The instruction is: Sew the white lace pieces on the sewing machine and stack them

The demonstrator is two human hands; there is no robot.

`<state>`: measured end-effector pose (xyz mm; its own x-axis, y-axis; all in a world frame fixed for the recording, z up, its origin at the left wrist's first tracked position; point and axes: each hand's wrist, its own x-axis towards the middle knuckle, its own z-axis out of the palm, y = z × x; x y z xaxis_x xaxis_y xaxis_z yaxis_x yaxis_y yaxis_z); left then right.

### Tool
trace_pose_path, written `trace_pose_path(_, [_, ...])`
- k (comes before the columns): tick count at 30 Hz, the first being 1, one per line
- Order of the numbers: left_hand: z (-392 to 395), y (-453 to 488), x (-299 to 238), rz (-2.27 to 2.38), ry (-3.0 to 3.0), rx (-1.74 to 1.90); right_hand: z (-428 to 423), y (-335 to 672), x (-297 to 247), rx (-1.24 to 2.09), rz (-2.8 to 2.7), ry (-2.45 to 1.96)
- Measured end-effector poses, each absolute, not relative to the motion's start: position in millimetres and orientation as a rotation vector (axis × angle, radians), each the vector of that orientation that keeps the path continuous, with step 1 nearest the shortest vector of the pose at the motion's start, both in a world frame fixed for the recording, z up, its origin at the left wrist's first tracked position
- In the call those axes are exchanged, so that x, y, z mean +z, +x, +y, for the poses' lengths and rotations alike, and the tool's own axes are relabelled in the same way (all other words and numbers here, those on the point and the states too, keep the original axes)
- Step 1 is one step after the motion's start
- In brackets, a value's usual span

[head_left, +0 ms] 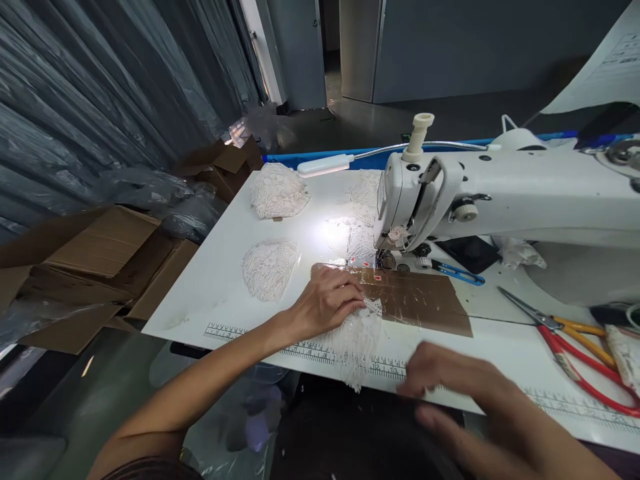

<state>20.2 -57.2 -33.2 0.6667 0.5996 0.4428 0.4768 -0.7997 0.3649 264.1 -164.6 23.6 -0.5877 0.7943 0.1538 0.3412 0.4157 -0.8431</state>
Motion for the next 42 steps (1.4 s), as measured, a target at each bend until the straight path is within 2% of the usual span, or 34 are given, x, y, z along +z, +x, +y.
trace_pose_path(4, [-84.0, 36.3, -13.7, 0.553, 2.582, 0.693, -133.4, 246.5, 8.2, 0.931, -1.955, -1.103])
trace_pose_path(8, [-103.8, 37.9, 10.6, 0.452, 2.34, 0.686, -123.7, 234.9, -0.2, 1.137, -1.968, -0.948])
trace_pose_path(13, [-88.5, 12.8, 23.2, 0.847, 2.09, 0.717, -116.8, 237.5, -12.5, 1.548, -1.931, -0.965])
trace_pose_path(16, [-69.7, -4.4, 13.0, 1.059, 2.008, 0.74, -97.8, 243.7, -19.0, 1.642, -1.934, -1.046])
trace_pose_path(19, [-52.2, -16.4, -0.5, 1.192, 2.122, 0.746, -73.9, 249.1, -21.1, 1.45, -1.994, -1.214])
trace_pose_path(24, [-28.2, -22.6, -10.7, 1.281, 2.707, 0.533, -51.4, 252.3, -28.8, 0.734, -2.192, -1.531])
trace_pose_path(27, [-15.5, -14.8, -12.3, 1.154, 2.914, 0.546, -49.6, 253.5, -39.1, 0.489, -2.187, -1.602])
trace_pose_path(34, [15.1, 21.0, -23.8, 0.476, 2.666, 0.441, -52.3, 254.2, -44.3, 0.518, -2.057, -1.644])
trace_pose_path(42, [26.5, 29.8, -37.7, 0.49, 2.506, 0.462, -55.1, 253.3, -41.6, 0.544, -2.053, -1.529])
